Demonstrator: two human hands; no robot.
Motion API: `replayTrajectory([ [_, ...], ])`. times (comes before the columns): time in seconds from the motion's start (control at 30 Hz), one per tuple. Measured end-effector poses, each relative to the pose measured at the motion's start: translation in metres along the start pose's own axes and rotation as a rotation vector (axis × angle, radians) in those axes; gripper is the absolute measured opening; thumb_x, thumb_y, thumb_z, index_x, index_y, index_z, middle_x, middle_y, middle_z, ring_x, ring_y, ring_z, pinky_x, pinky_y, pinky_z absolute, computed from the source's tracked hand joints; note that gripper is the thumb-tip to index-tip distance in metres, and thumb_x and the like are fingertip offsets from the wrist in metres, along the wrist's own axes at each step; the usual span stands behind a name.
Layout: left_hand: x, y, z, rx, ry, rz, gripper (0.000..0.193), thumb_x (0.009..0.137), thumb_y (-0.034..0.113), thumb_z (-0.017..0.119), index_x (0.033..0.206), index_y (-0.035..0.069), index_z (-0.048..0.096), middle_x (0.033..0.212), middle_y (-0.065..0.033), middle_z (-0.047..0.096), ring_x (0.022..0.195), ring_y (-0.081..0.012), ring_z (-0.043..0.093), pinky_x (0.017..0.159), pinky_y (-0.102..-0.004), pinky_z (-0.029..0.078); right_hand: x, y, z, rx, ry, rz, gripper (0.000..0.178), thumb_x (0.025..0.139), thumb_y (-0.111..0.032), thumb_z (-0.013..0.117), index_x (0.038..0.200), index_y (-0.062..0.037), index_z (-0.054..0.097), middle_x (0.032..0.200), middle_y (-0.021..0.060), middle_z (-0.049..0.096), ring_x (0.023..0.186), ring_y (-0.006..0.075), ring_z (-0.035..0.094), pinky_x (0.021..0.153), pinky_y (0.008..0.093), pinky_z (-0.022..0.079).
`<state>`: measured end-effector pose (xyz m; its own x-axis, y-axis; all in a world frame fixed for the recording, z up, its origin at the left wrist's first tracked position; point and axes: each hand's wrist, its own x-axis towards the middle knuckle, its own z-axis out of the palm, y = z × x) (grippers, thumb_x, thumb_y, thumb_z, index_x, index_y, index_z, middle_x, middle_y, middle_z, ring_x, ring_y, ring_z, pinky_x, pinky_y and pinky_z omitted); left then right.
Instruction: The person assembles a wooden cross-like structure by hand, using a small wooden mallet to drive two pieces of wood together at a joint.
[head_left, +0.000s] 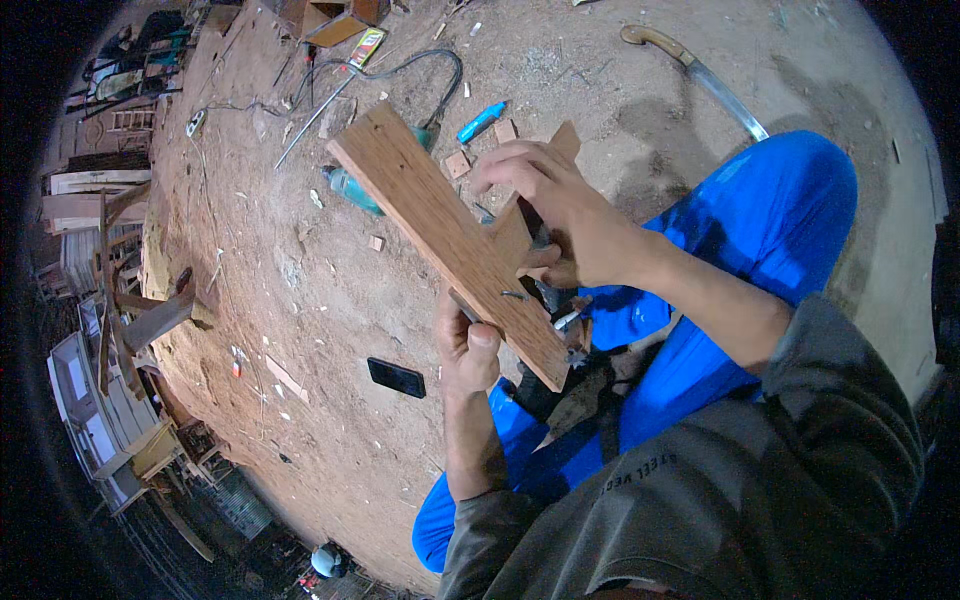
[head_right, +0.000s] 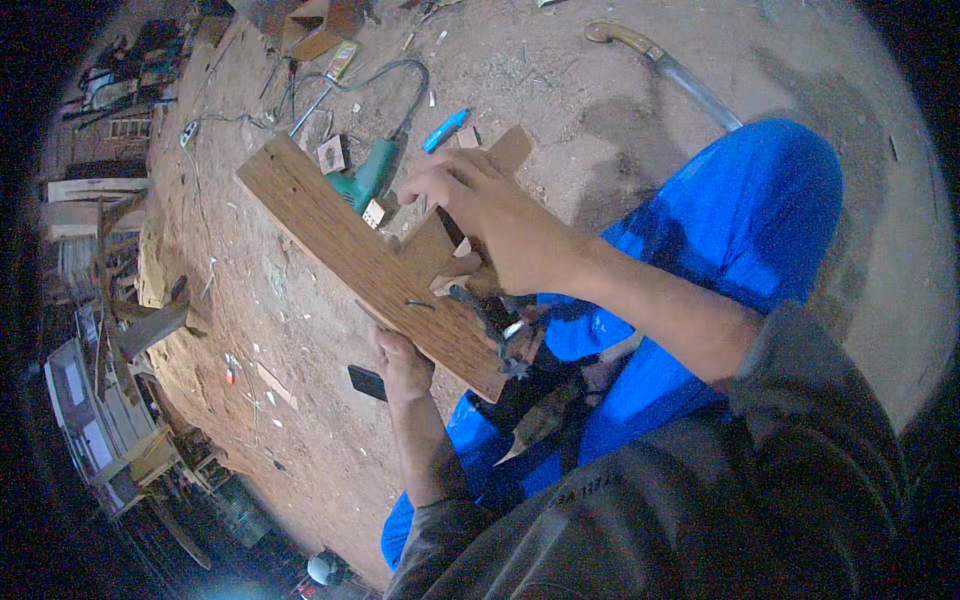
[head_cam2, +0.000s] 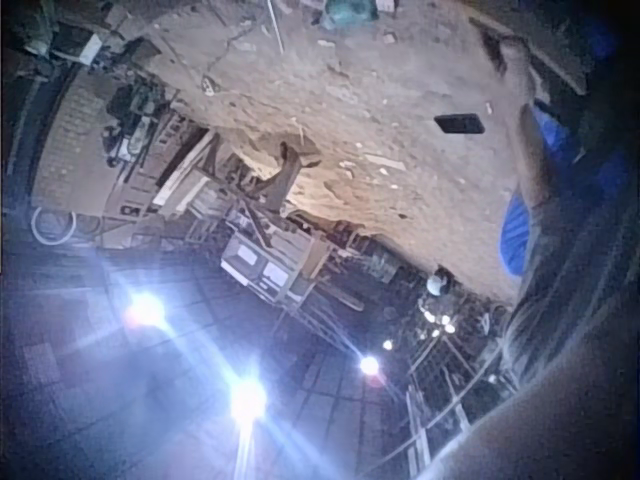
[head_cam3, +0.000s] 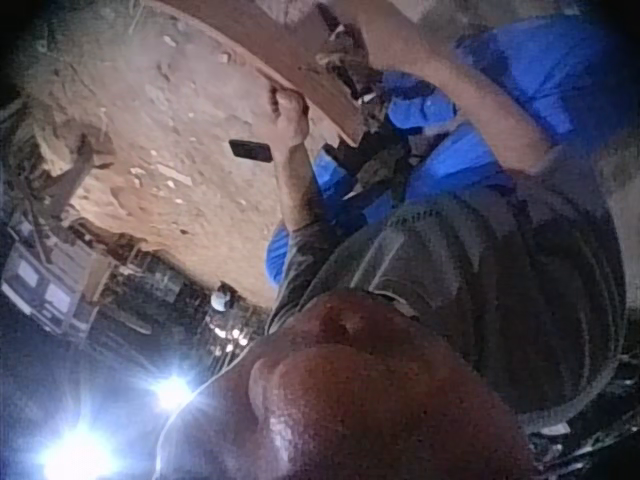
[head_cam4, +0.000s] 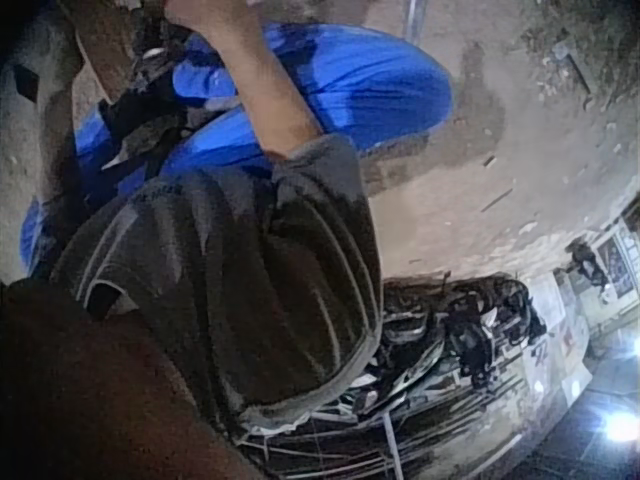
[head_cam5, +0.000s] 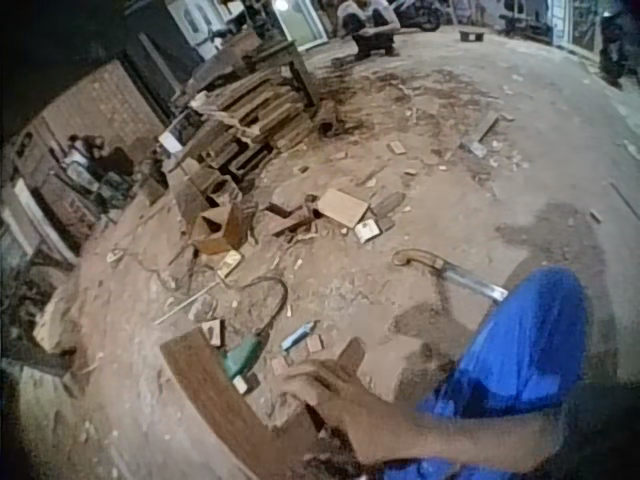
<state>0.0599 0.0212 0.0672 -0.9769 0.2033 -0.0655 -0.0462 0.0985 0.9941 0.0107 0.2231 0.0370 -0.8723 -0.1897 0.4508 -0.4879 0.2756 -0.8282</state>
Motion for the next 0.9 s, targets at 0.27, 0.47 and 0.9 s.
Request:
replayTrajectory([
  [0.27,0.004,-0.019,-0.014,-0.025,0.043,0.039,0.077,0.092,0.058,0.059,0.135,-0.004,0.043,0.1,-0.0019,0.057,0.085,-0.0091,0.052,0.074,-0.0227,0.043,0.004,0.002,0.005,-0.16,0.107,0.252,0.063,0.067,0.009,0.068,0.125,-0.0063,0.048,0.134,0.0158,0.044,0.131,0.0362,0.041,0.109,0.0458,0.036],
  [0.47,0.01,-0.013,-0.002,-0.033,0.19,0.012,0.079,0.095,0.043,0.063,0.149,-0.001,0.027,0.11,-0.0077,0.06,0.09,-0.0116,0.057,0.077,-0.026,0.047,0.004,-0.007,0.0,0.462,0.051,0.291,0.029,0.081,0.003,0.061,0.11,0.0006,0.058,0.103,0.0093,0.063,0.1,0.0192,0.062,0.087,0.033,0.049],
  [0.9,0.026,-0.001,0.011,0.116,0.06,0.102,0.076,0.094,0.019,0.067,0.151,0.0,0.021,0.128,-0.0166,0.053,0.11,-0.0227,0.06,0.083,-0.0333,0.056,-0.001,-0.012,0.007,0.074,0.001,0.068,0.019,0.082,-0.01,0.066,0.097,0.0006,0.062,0.101,0.0168,0.06,0.094,0.0373,0.061,0.083,0.0451,0.05],
])
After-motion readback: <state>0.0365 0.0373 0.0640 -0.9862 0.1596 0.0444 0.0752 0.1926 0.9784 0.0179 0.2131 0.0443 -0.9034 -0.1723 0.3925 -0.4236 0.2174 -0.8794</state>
